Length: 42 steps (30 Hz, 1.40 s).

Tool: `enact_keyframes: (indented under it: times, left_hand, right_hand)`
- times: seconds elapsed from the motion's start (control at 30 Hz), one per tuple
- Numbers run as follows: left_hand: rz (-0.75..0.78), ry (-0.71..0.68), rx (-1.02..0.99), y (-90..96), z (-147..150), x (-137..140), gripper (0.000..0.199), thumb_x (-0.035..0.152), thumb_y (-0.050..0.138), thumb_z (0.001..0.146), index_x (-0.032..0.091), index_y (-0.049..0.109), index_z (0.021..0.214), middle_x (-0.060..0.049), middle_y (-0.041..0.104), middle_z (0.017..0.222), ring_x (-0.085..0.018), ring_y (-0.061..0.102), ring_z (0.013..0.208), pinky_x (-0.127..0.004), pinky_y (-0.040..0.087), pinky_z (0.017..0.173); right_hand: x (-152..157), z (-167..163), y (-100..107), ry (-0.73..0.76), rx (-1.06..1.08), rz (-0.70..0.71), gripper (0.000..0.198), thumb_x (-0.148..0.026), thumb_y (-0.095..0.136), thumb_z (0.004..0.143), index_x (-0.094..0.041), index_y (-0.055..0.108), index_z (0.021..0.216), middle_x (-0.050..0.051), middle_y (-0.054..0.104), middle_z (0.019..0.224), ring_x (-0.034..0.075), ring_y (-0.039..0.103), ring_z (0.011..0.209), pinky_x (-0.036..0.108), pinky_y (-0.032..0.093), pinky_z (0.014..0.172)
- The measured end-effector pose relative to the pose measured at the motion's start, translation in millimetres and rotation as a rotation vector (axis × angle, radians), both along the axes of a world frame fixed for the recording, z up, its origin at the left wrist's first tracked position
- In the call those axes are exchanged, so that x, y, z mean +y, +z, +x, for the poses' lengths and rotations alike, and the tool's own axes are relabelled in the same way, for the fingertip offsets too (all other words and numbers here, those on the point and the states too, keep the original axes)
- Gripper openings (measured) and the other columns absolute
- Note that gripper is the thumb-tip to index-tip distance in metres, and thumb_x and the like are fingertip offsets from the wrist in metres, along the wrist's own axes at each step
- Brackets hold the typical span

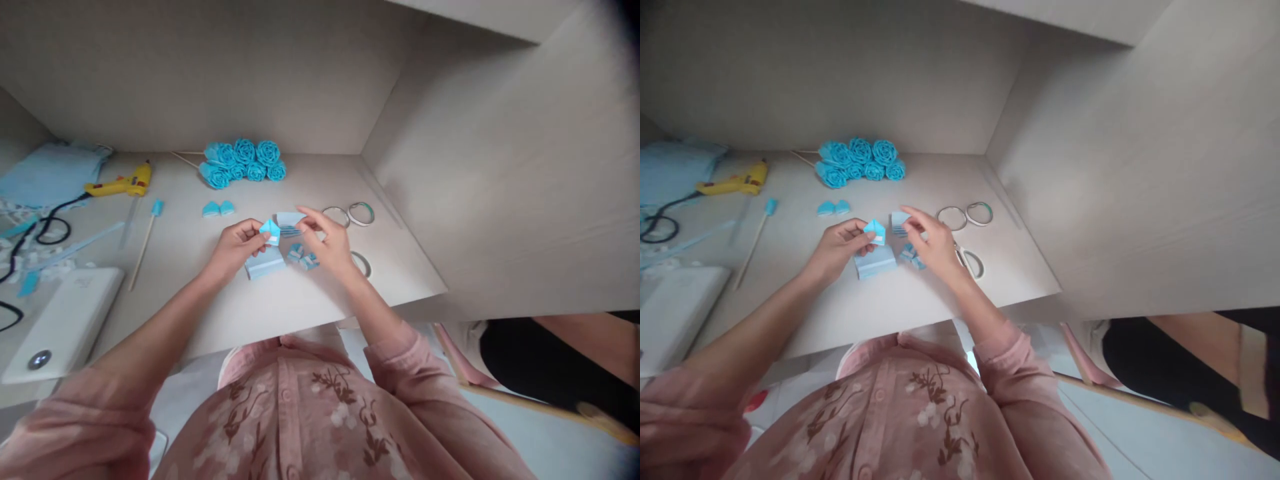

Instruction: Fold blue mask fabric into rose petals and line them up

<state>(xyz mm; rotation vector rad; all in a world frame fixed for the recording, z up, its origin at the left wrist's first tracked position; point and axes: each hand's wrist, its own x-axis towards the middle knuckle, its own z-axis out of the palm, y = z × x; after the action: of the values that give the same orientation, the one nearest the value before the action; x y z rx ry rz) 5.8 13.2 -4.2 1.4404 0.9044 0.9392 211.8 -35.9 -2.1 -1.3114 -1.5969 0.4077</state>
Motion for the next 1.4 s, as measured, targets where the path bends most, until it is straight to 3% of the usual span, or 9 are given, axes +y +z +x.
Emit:
enact_keyframes:
  times: [0.13, 0.23, 0.37, 0.57, 1.13, 1.3, 1.4]
  left_hand:
    - [-0.015, -0.023, -0.076, 1.2, -0.1, -0.5, 0.026, 0.039, 0.073, 0.075, 0.015, 0.063, 0.079, -0.002, 0.067, 0.065, -0.01, 0.055, 0.053, -0.022, 0.04, 0.05]
    - [-0.037, -0.044, -0.106, 3.9, 1.0, -2.7, 0.028, 0.041, 0.073, 0.076, 0.016, 0.061, 0.078, -0.004, 0.07, 0.072, -0.012, 0.059, 0.056, -0.023, 0.042, 0.05]
    - [-0.061, -0.053, -0.108, 4.9, 2.1, -4.4, 0.031, 0.043, 0.072, 0.076, 0.015, 0.06, 0.074, -0.005, 0.069, 0.07, -0.011, 0.058, 0.055, -0.022, 0.04, 0.049]
    - [-0.053, -0.05, -0.074, 4.6, 2.1, -5.0, 0.028, 0.04, 0.073, 0.074, 0.014, 0.064, 0.071, -0.003, 0.067, 0.067, -0.009, 0.054, 0.053, -0.021, 0.04, 0.05]
    - [-0.061, -0.089, -0.026, 3.0, 3.8, -8.9, 0.03, 0.043, 0.071, 0.076, 0.014, 0.067, 0.07, -0.003, 0.066, 0.066, -0.009, 0.053, 0.054, -0.022, 0.04, 0.052]
    - [-0.066, -0.081, -0.016, -0.3, 2.7, -8.3, 0.03, 0.044, 0.072, 0.075, 0.014, 0.067, 0.072, -0.001, 0.064, 0.066, -0.007, 0.05, 0.05, -0.022, 0.037, 0.052]
    - [-0.092, -0.125, -0.007, -0.9, 2.1, -8.3, 0.031, 0.044, 0.072, 0.075, 0.014, 0.066, 0.071, -0.001, 0.065, 0.065, -0.008, 0.051, 0.049, -0.023, 0.037, 0.052]
  right_hand:
    - [-8.7, 52.1, 2.9, -0.24, -0.082, 0.01, 0.027, -0.032, 0.056, 0.091, -0.02, 0.071, 0.109, 0.006, 0.076, 0.099, 0.017, 0.07, 0.082, 0.03, 0.054, 0.077]
    - [-17.4, 78.0, -5.6, -0.285, -0.283, -0.104, 0.023, -0.024, 0.055, 0.089, -0.019, 0.072, 0.104, 0.007, 0.076, 0.102, 0.019, 0.07, 0.087, 0.032, 0.053, 0.083]
    - [-24.3, 76.3, -18.2, -0.356, -0.478, -0.245, 0.021, -0.021, 0.055, 0.089, -0.02, 0.073, 0.102, 0.008, 0.076, 0.101, 0.021, 0.07, 0.089, 0.032, 0.05, 0.084]
    - [-13.5, 60.0, -16.9, -0.394, -0.56, -0.255, 0.018, -0.023, 0.056, 0.091, -0.019, 0.073, 0.098, 0.008, 0.075, 0.097, 0.02, 0.068, 0.088, 0.029, 0.046, 0.078]
    - [-5.6, 65.9, -33.3, -0.462, -0.454, -0.293, 0.021, -0.024, 0.047, 0.096, -0.017, 0.066, 0.097, 0.008, 0.073, 0.085, 0.022, 0.066, 0.082, 0.03, 0.042, 0.074]
    - [-4.1, 70.4, -38.8, -0.434, -0.318, -0.232, 0.02, -0.022, 0.043, 0.096, -0.017, 0.063, 0.099, 0.007, 0.075, 0.085, 0.021, 0.067, 0.079, 0.031, 0.045, 0.077]
    - [-8.8, 65.7, -36.0, -0.38, -0.234, -0.119, 0.02, -0.026, 0.045, 0.097, -0.019, 0.063, 0.097, 0.005, 0.074, 0.085, 0.019, 0.067, 0.078, 0.031, 0.047, 0.077]
